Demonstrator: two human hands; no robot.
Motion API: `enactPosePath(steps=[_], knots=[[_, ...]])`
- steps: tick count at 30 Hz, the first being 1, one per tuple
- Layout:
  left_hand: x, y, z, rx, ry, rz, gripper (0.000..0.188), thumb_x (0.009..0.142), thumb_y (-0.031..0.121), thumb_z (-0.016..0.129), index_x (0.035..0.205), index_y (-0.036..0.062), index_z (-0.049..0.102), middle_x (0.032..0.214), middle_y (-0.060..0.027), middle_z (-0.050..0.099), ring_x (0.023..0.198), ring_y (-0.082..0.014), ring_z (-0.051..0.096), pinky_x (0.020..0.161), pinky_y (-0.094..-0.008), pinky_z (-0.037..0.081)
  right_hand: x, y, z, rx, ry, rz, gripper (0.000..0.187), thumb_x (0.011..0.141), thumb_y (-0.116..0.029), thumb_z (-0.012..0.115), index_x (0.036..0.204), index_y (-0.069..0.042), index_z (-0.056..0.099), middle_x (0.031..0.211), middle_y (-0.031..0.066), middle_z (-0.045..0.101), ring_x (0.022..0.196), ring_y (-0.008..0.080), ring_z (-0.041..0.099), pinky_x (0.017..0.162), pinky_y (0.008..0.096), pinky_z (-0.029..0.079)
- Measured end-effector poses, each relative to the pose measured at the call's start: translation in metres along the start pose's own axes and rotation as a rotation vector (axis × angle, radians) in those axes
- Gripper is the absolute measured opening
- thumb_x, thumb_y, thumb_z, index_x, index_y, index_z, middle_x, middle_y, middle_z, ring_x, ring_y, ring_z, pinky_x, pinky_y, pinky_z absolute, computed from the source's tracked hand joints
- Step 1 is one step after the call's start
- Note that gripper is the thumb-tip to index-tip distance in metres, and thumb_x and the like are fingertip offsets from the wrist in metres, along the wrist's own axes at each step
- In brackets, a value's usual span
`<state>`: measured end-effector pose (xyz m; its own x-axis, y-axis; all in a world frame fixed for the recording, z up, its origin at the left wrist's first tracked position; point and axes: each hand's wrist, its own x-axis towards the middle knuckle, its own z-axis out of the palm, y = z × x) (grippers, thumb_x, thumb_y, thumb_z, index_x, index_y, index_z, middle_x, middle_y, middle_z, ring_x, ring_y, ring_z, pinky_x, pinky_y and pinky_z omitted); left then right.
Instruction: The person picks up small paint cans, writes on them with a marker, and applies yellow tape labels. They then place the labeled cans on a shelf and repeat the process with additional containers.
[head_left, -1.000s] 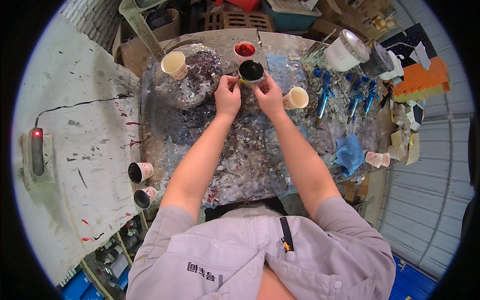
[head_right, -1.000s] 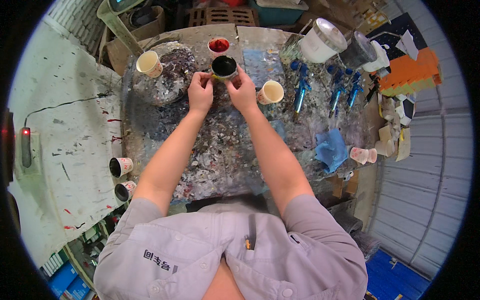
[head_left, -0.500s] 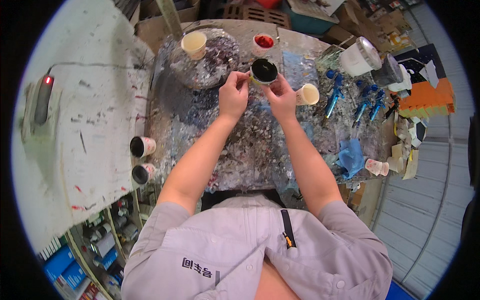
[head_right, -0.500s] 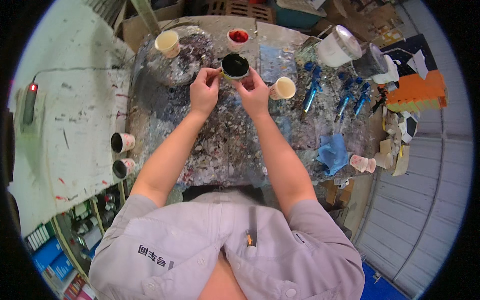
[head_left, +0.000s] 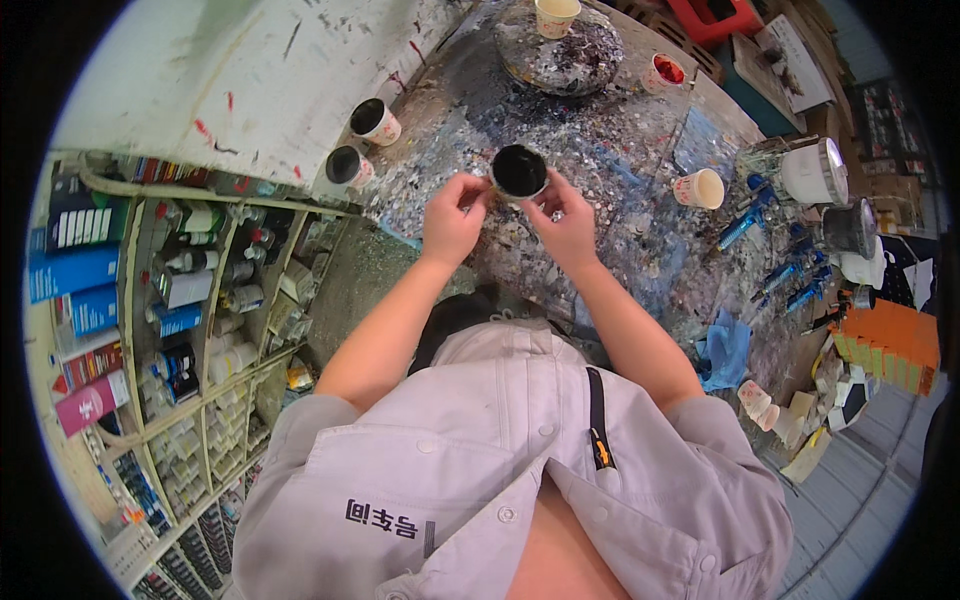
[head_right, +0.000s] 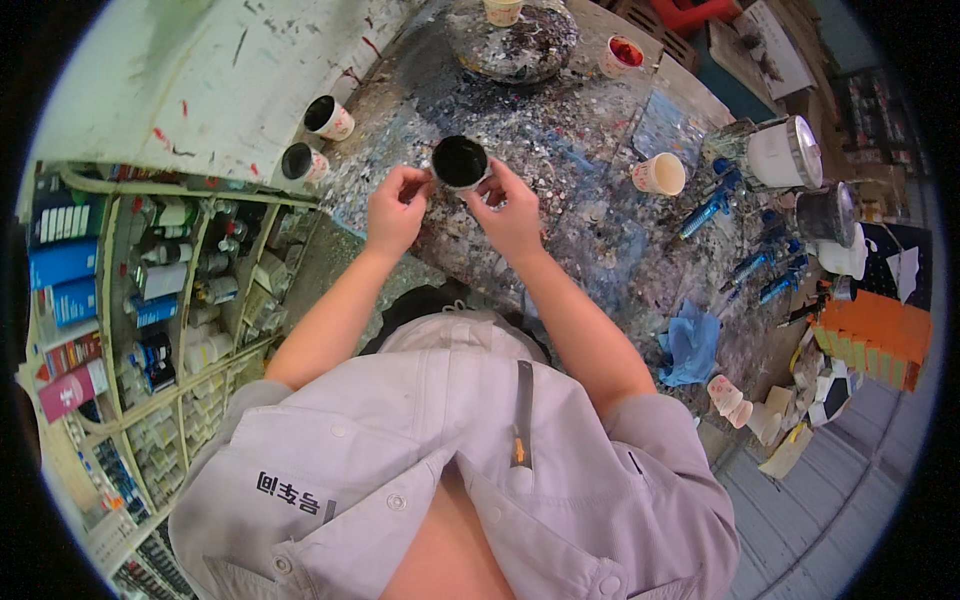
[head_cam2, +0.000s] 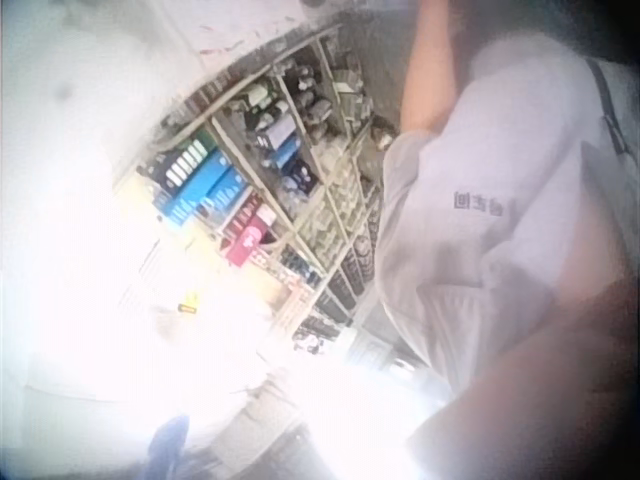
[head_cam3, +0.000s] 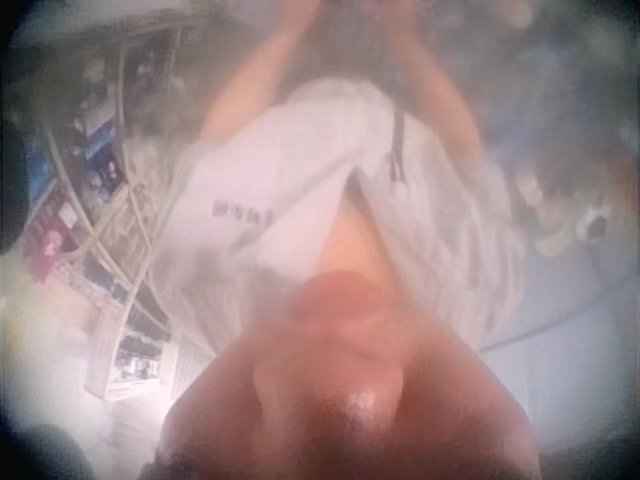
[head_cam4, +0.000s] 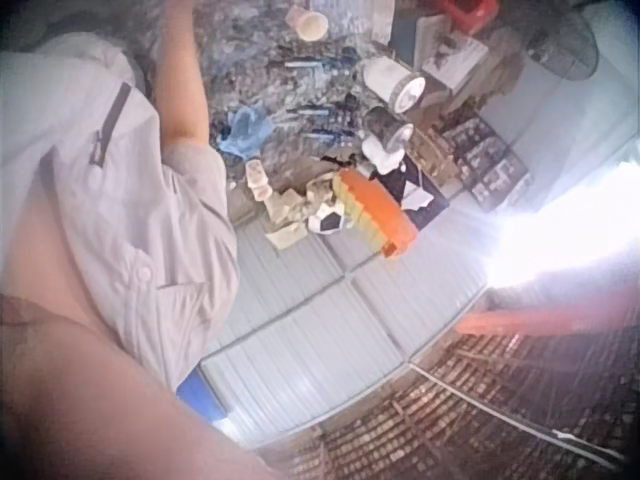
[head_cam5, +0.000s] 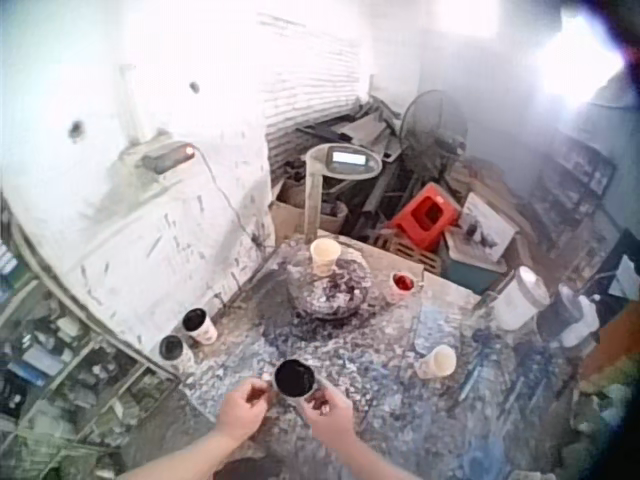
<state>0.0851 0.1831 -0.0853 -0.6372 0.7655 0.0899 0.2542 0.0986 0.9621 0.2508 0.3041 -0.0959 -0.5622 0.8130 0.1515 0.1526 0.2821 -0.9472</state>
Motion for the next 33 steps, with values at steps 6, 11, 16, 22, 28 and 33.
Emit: enactPosePath(steps=[6,11,16,22,28,33], knots=[[-0.033,-0.025,-0.034,-0.003,0.007,-0.140,0.008,0.100,-0.002,0.071,0.108,-0.0003,0.070,0.096,-0.0016,0.076,0.089,-0.0089,0.070,0.080,-0.0271,0.055,-0.015,0.004,0.027,-0.005,-0.147,-0.042,0.058,0.089,-0.012,0.088,0.141,-0.001,0.066,0.082,-0.0016,0.069,0.062,0.0038,0.053,0.059,0.0235,0.046],[-0.023,-0.034,-0.046,-0.151,-0.084,-0.131,0.009,0.099,-0.003,0.071,0.108,-0.0008,0.072,0.101,-0.0036,0.078,0.097,-0.0118,0.074,0.090,-0.0287,0.058,-0.010,0.005,0.025,-0.084,-0.136,-0.138,0.059,0.086,-0.016,0.091,0.139,-0.002,0.068,0.086,0.0006,0.070,0.067,0.0071,0.055,0.062,0.0262,0.048],[0.000,-0.033,-0.058,-0.203,-0.218,-0.162,0.015,0.096,-0.005,0.073,0.110,0.0014,0.073,0.104,-0.0059,0.080,0.099,-0.0139,0.075,0.088,-0.0310,0.059,0.010,0.002,0.009,-0.316,-0.194,-0.221,0.058,0.079,-0.027,0.096,0.126,-0.003,0.073,0.093,0.0053,0.068,0.088,0.0225,0.066,0.077,0.0385,0.055],[0.029,-0.032,-0.072,-0.113,-0.384,-0.178,0.041,0.090,-0.006,0.078,0.130,0.0028,0.073,0.108,-0.0090,0.082,0.097,-0.0149,0.077,0.083,-0.0321,0.059,0.027,0.007,-0.005,-0.309,-0.290,-0.368,0.052,0.074,-0.030,0.099,0.113,-0.006,0.075,0.097,0.0056,0.069,0.098,0.0266,0.068,0.085,0.0389,0.057],[0.052,-0.024,-0.078,0.015,-0.524,-0.130,0.045,0.084,0.001,0.089,0.128,0.0011,0.078,0.105,-0.0079,0.083,0.094,-0.0118,0.075,0.086,-0.0294,0.059,0.042,0.000,-0.017,-0.448,-0.367,-0.483,0.046,0.073,-0.034,0.098,0.104,-0.007,0.078,0.103,0.0067,0.077,0.104,0.0293,0.070,0.093,0.0436,0.058],[0.066,-0.029,-0.081,0.173,-0.568,0.070,0.038,0.082,0.013,0.093,0.118,0.0044,0.083,0.099,-0.0064,0.084,0.091,-0.0104,0.076,0.085,-0.0309,0.060,0.060,0.005,-0.025,-0.483,-0.459,-0.632,0.035,0.077,-0.023,0.095,0.105,-0.006,0.083,0.107,0.0105,0.080,0.101,0.0312,0.074,0.089,0.0422,0.059]])
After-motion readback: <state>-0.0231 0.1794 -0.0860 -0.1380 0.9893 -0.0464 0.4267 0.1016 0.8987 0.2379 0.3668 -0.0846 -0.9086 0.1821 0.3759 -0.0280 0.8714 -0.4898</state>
